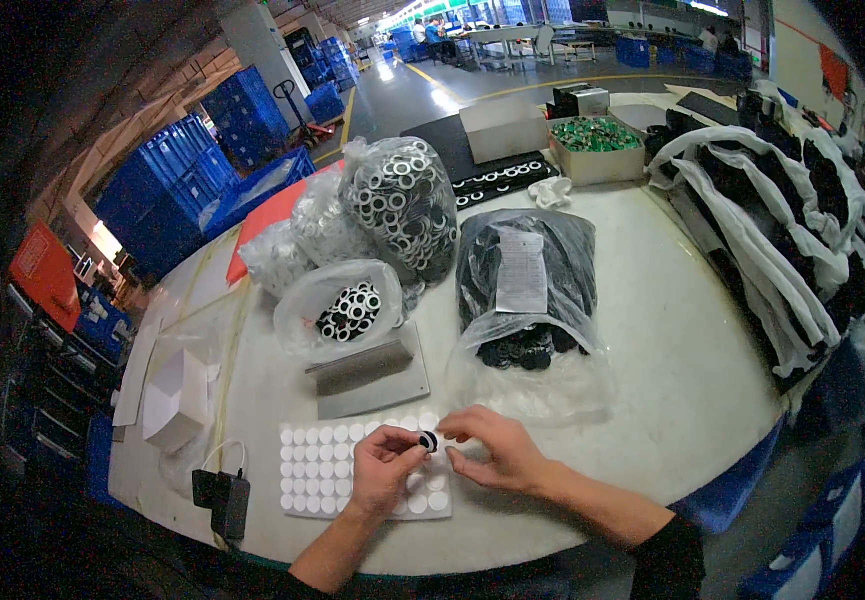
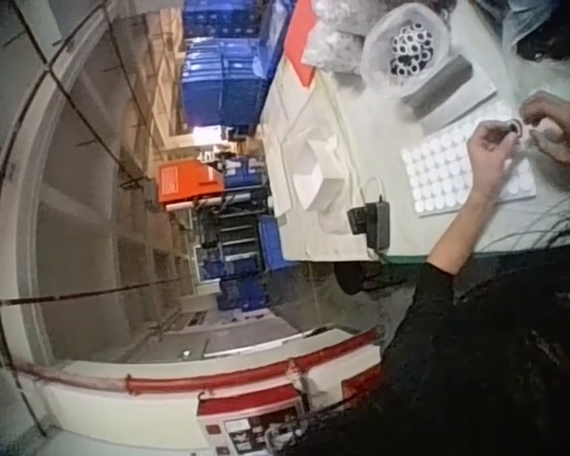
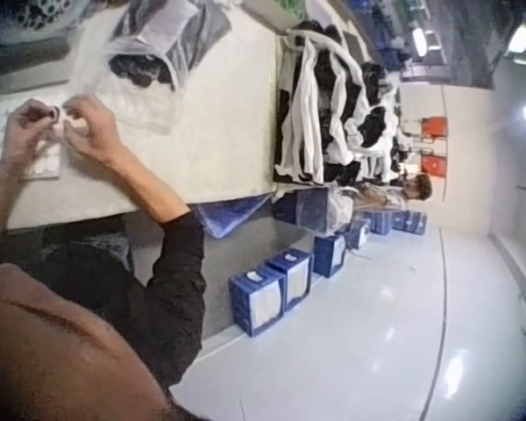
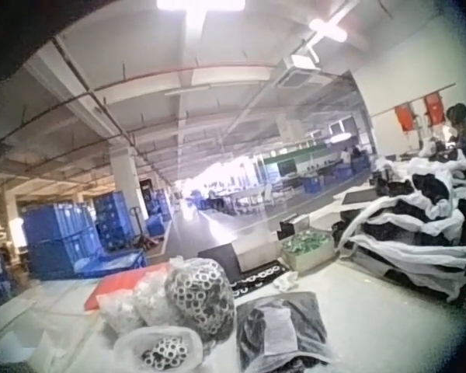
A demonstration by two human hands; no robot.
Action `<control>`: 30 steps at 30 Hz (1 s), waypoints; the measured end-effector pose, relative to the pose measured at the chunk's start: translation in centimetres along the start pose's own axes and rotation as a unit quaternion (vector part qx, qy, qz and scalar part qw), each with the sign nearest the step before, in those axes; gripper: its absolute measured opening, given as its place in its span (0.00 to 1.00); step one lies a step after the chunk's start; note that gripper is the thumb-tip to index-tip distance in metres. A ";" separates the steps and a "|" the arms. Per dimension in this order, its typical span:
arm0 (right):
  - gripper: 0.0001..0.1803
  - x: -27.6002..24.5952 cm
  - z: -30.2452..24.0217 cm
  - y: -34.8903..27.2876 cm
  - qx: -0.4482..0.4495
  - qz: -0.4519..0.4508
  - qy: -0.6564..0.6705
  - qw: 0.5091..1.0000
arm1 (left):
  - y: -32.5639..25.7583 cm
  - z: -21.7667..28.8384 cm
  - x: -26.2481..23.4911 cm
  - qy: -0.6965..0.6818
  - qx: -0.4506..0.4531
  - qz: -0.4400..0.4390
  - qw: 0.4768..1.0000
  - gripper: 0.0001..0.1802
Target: The person assembles small circular lighting components by hand, then places the finished components into a white plastic tray.
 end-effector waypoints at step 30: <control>0.10 1.3 2.7 -0.9 0.303 -0.096 0.220 0.922 | -1.0 0.8 1.5 0.259 0.073 -0.062 0.961 0.05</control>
Point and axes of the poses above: each hand's wrist, its own y-axis towards the middle knuckle, its own x-axis out of the palm, z = x × y, the point moved 4 cm from there along y, towards the middle knuckle, and after that the axes turned 11 degrees about x, right-handed, at the moved point
